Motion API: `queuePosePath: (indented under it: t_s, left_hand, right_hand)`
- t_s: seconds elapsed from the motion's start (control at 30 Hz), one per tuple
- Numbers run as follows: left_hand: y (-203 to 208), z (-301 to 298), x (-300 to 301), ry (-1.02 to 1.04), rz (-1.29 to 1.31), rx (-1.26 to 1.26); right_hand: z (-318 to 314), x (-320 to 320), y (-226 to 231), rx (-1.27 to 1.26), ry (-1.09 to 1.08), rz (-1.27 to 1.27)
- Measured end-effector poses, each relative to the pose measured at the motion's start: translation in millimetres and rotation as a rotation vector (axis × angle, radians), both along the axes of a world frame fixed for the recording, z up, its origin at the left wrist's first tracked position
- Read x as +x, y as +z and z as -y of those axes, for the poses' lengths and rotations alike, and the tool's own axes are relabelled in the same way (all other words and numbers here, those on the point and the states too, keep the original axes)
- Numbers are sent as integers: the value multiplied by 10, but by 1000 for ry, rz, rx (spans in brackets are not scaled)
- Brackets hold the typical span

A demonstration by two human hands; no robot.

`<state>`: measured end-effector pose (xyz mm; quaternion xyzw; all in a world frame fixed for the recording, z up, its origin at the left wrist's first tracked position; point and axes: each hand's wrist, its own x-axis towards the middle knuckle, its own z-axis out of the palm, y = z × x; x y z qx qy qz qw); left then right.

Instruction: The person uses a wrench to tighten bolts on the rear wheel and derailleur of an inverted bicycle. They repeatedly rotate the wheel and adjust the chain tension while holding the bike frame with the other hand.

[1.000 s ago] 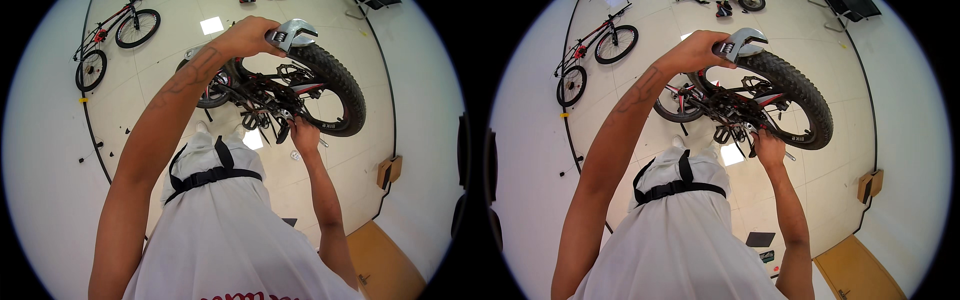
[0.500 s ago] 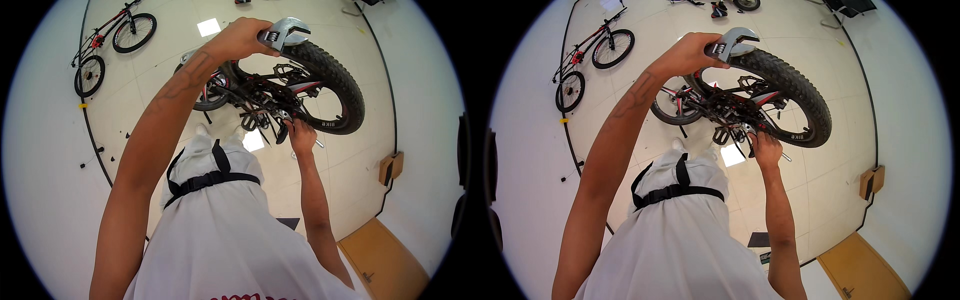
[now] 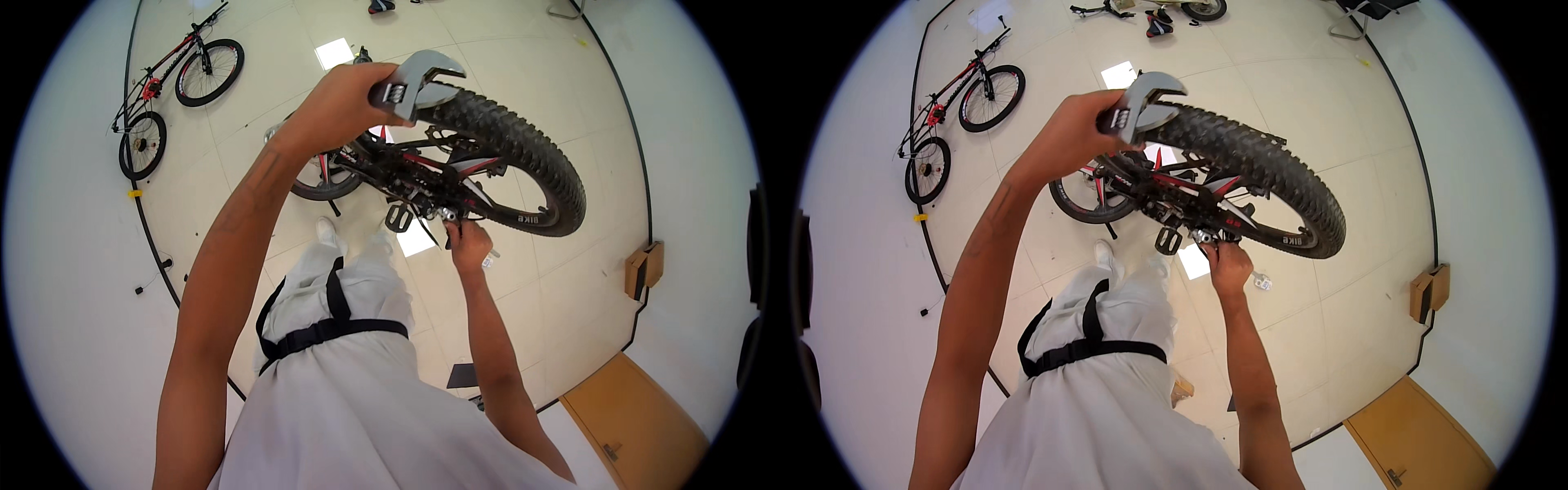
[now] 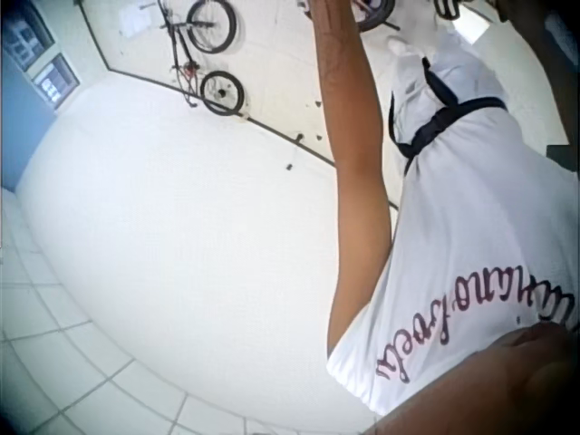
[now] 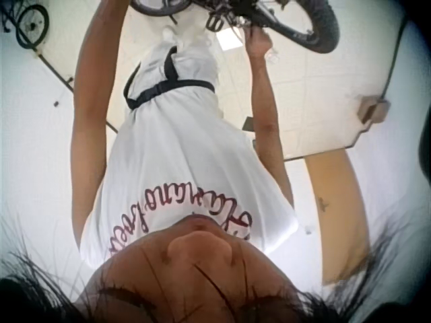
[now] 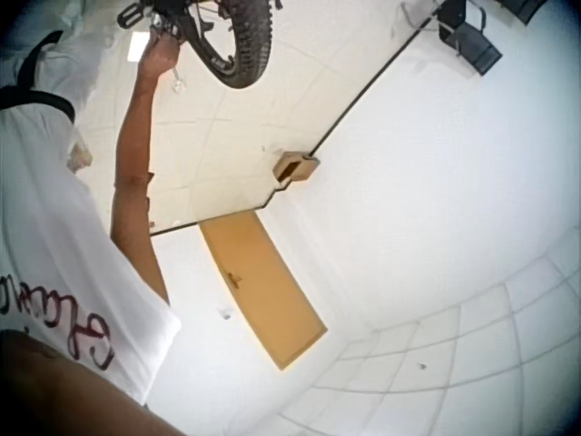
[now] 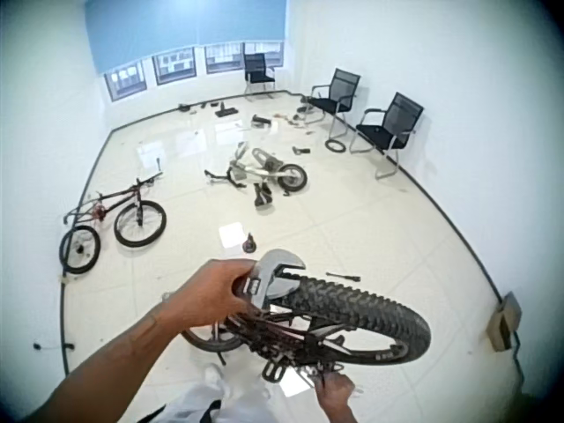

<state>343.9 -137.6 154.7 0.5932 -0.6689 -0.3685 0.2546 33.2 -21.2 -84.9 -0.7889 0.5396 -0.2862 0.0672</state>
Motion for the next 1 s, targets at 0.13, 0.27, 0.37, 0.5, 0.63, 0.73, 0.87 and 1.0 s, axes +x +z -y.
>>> queuePosePath:
  t_s: [0.13, 0.27, 0.37, 0.5, 0.63, 0.73, 0.87, 1.0]
  left_hand:
    - [6, -8, 3, 11, 46, 19]
    - [22, -20, 14, 51, 39, 60]
    - [21, -23, -9, 55, 10, 43]
    - [15, 22, 55, 16, 20, 47]
    - [143, -15, 106, -26, 70, 94]
    - [280, -242, 79, -5, -1, 262]
    - [266, -511, 64, 53, 115, 205]
    - [210, -596, 111, 62, 169, 164]
  right_hand:
    - [-39, 82, -185, -16, -51, 52]
    - [-25, 103, -348, -21, -28, 122]
    - [-13, 109, -384, -49, -23, 125]
    - [-18, 80, -310, 27, -8, 115]
    - [-218, 102, -209, 281, 5, 116]
    - [-252, 154, 52, 8, 60, 117]
    - [-480, 95, -249, 325, 100, 79]
    - [-727, 72, -474, 640, 230, 147]
